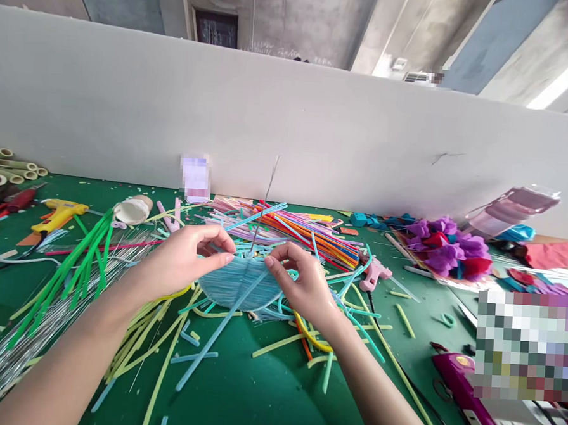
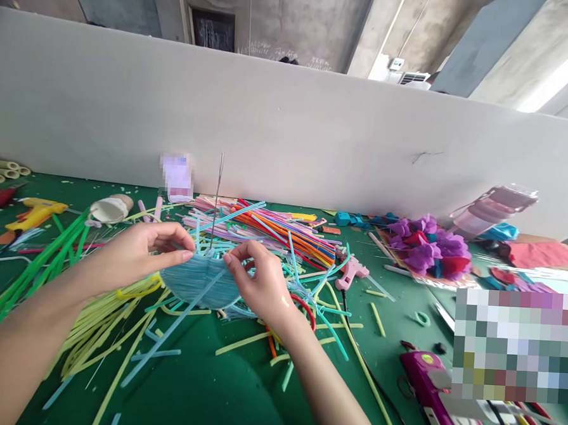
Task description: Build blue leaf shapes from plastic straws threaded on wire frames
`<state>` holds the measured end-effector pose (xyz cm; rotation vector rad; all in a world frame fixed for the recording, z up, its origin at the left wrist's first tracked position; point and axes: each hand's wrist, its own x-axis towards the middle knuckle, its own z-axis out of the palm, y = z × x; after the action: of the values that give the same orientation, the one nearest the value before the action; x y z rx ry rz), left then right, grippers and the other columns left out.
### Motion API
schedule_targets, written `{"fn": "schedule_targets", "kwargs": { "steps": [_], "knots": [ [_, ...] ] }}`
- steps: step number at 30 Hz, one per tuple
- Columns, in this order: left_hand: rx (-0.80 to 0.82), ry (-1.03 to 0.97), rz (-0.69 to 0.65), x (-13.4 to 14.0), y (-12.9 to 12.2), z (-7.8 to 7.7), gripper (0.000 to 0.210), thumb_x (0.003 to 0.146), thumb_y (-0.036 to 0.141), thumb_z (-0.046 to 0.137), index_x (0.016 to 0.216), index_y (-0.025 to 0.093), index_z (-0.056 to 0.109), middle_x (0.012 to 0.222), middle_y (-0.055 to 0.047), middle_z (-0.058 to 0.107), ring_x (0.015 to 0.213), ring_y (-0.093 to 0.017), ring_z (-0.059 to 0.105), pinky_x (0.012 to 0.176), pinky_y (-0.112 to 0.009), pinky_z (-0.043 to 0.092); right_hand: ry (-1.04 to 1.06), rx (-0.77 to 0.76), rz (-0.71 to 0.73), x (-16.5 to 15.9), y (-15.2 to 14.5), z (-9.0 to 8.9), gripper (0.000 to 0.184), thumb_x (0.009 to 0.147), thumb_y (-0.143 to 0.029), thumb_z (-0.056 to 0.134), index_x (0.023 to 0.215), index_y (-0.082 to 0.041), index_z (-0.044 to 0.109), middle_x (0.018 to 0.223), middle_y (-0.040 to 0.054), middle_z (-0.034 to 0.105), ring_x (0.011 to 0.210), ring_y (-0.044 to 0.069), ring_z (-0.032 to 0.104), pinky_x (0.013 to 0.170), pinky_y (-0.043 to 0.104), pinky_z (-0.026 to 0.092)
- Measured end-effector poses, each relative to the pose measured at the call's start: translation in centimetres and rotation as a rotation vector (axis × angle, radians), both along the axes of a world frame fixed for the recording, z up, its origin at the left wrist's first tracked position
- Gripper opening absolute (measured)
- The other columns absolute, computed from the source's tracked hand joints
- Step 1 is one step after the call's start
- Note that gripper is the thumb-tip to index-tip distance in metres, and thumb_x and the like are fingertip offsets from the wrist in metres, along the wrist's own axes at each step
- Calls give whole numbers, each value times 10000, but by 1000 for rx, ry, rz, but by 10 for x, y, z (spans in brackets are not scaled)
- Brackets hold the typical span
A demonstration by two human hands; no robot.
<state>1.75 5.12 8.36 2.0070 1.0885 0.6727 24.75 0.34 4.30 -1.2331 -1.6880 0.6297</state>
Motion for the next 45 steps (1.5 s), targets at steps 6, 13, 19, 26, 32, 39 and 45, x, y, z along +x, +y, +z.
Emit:
{"fn": "schedule_targets", "kwargs": {
  "steps": [6, 13, 19, 26, 32, 39, 45],
  "knots": [
    [66, -7, 4, 9, -3, -2, 155, 849, 383, 664, 888, 232, 664, 944, -21, 747, 882, -218, 703, 812, -327, 544, -35, -61, 70, -4, -1, -1, 196, 891, -398, 665, 943, -209, 673, 861, 2, 709, 712, 141, 604, 618, 249, 423],
    [154, 65, 70, 14, -12, -1, 106, 842, 359, 658, 848, 253, 662, 907, 7, 748, 866, -214, 693, 781, -314, 527, -15, -74, -29, -14, -1, -4, 201, 861, -392, 676, 801, -201, 668, 755, -3, 676, 702, 160, 583, 617, 256, 405],
    [197, 94, 124, 12, -15, 5, 84, 831, 328, 665, 831, 244, 663, 888, 6, 758, 848, -217, 711, 773, -312, 539, -18, -28, -128, -19, -2, -6, 179, 831, -367, 694, 755, -208, 662, 714, -7, 682, 651, 160, 590, 616, 258, 432],
    [37, -80, 151, 6, -8, 1, 198, 810, 386, 709, 895, 218, 649, 914, -27, 757, 840, -222, 741, 778, -332, 594, 33, -55, -124, -19, -2, -7, 196, 831, -371, 666, 739, -206, 613, 703, -8, 631, 653, 156, 555, 624, 260, 416],
    [45, -125, 179, 9, -9, 0, 172, 807, 338, 728, 900, 219, 646, 954, -11, 734, 834, -196, 739, 777, -302, 584, 56, -102, -45, -21, -3, -5, 249, 844, -399, 655, 732, -210, 536, 669, -36, 519, 630, 133, 468, 592, 249, 364],
    [94, -184, 183, 15, -16, 4, 129, 823, 310, 714, 875, 215, 642, 910, -11, 741, 848, -195, 725, 790, -291, 575, 107, -111, -55, -19, 0, -10, 328, 852, -458, 667, 702, -209, 515, 662, -35, 491, 643, 136, 448, 605, 253, 360],
    [187, -20, 208, 15, -18, 8, 90, 834, 307, 678, 832, 222, 648, 842, 4, 739, 814, -195, 710, 775, -298, 553, 109, -122, -77, -19, 1, -9, 322, 842, -452, 669, 697, -204, 524, 658, -34, 491, 648, 139, 456, 604, 251, 352]
  ]
}}
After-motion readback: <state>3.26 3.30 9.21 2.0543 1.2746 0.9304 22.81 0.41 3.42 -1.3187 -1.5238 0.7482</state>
